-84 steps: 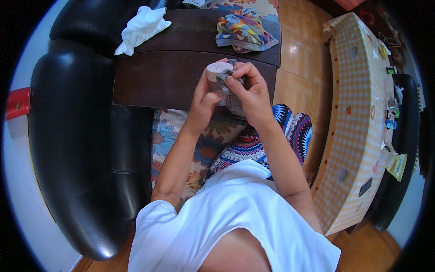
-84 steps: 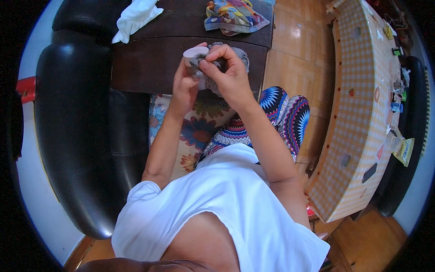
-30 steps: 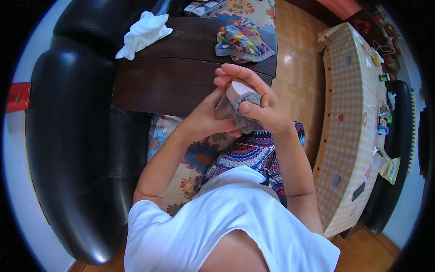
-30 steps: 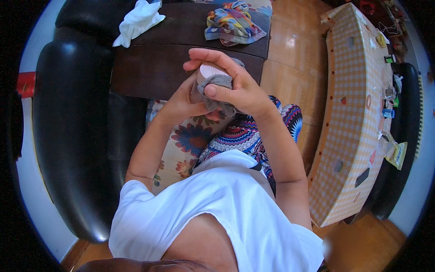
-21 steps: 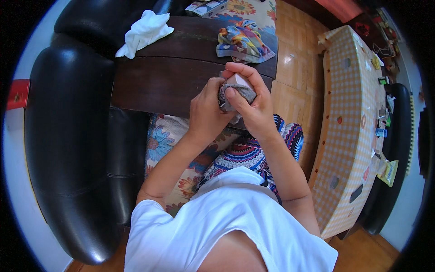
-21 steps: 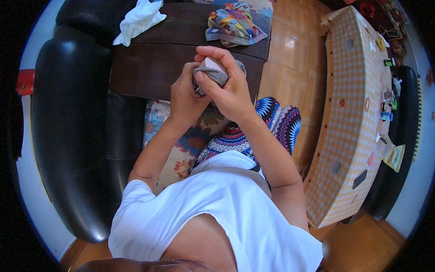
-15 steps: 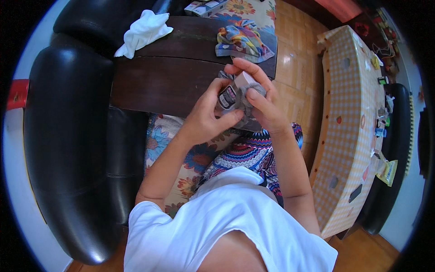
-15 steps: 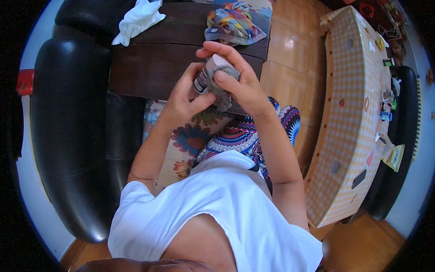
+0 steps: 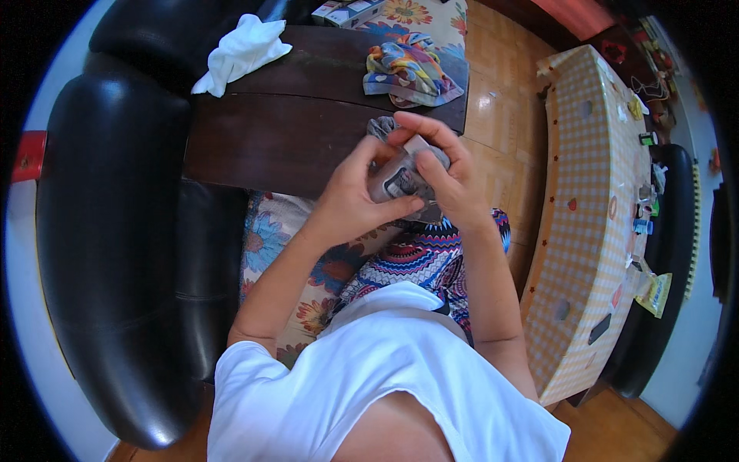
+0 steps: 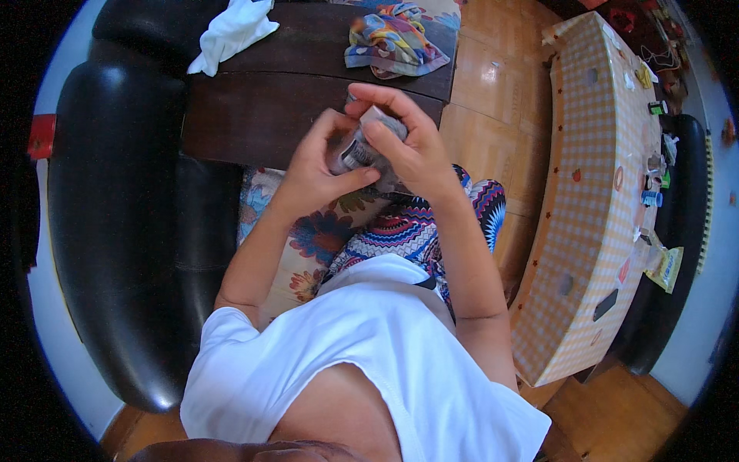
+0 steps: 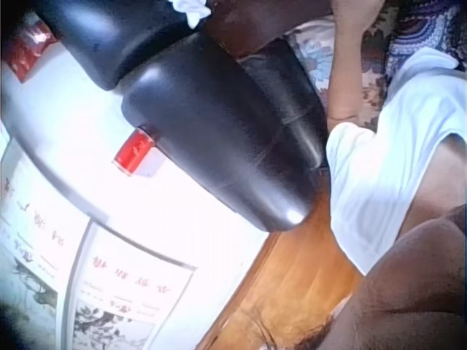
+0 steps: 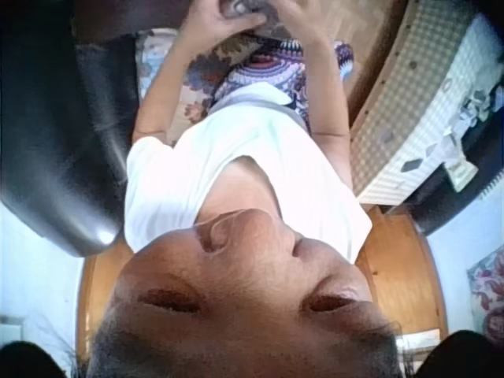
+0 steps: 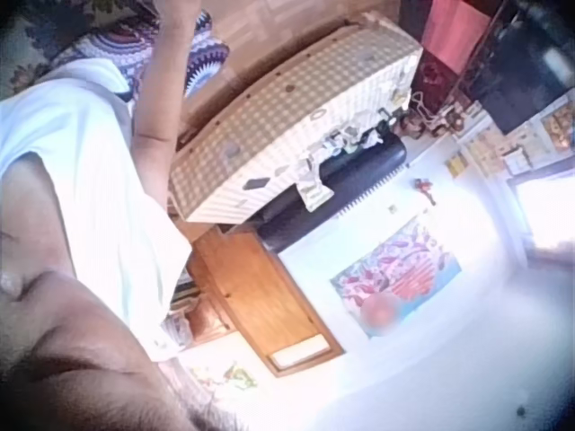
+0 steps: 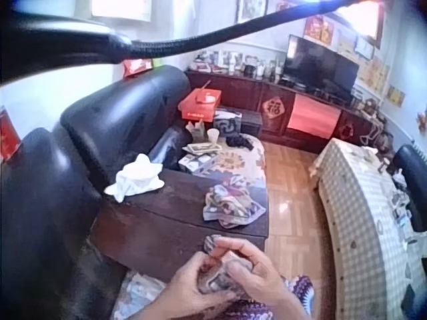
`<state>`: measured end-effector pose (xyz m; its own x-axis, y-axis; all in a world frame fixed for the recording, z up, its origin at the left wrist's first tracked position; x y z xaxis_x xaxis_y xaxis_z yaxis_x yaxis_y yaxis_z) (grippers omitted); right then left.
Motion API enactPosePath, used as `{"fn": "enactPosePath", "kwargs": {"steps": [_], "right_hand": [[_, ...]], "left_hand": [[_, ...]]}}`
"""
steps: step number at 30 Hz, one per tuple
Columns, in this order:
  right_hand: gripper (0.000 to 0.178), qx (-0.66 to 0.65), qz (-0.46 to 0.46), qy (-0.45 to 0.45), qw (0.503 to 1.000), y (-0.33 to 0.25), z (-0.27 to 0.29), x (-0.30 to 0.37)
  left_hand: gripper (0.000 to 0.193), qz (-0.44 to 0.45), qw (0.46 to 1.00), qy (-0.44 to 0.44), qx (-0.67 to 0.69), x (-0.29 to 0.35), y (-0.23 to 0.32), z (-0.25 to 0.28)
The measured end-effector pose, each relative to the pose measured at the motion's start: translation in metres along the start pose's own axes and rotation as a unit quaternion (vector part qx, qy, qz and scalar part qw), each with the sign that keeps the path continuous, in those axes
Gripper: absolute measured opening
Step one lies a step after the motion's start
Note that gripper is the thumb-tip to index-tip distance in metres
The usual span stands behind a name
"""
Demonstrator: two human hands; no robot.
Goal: The person clears items from a low wooden table, wipes the surface with a cloth, and then cleans a small white cup. The person uses a gray cloth and a colorful cloth to wipe the table and the cup.
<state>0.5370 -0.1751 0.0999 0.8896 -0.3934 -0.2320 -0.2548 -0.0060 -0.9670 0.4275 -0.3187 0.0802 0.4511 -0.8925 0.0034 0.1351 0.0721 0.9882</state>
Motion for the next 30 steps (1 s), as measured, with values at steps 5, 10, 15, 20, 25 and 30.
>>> {"fn": "enactPosePath", "kwargs": {"steps": [5,10,15,20,25,30], "right_hand": [[0.059,-0.129,0.008,-0.049,0.990,-0.002,0.005,0.004],[0.056,0.050,-0.004,-0.025,0.998,0.000,0.012,-0.001],[0.044,0.070,-0.097,0.066,0.991,0.010,-0.002,-0.007],[0.048,-0.384,-0.034,0.048,0.921,0.018,-0.001,0.006],[0.049,-0.170,0.016,0.072,0.983,0.027,-0.009,0.010],[0.046,-0.112,0.058,0.108,0.986,0.039,-0.009,0.014]], "left_hand": [[0.065,0.183,0.927,-0.107,0.310,0.001,0.020,0.007],[0.072,-0.024,0.995,-0.002,0.096,-0.002,-0.002,-0.012],[0.074,-0.041,0.996,0.066,-0.044,-0.003,-0.012,-0.020],[0.073,0.149,0.938,0.002,0.313,-0.003,-0.002,-0.015],[0.074,0.083,0.962,0.016,0.261,-0.004,-0.003,-0.008],[0.077,0.013,0.997,0.037,0.071,-0.005,0.002,-0.004]]}}
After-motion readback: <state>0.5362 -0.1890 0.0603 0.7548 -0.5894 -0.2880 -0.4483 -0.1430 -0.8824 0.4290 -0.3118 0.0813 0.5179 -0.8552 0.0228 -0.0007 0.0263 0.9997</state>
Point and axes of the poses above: each hand's wrist, its own x-axis away from the middle knuckle, its own z-axis out of the back of the hand, y = z × x, the point moved 1 cm from there along -x, towards the middle knuckle, and after that the axes turned 9 degrees about z, right-handed, at the moved point
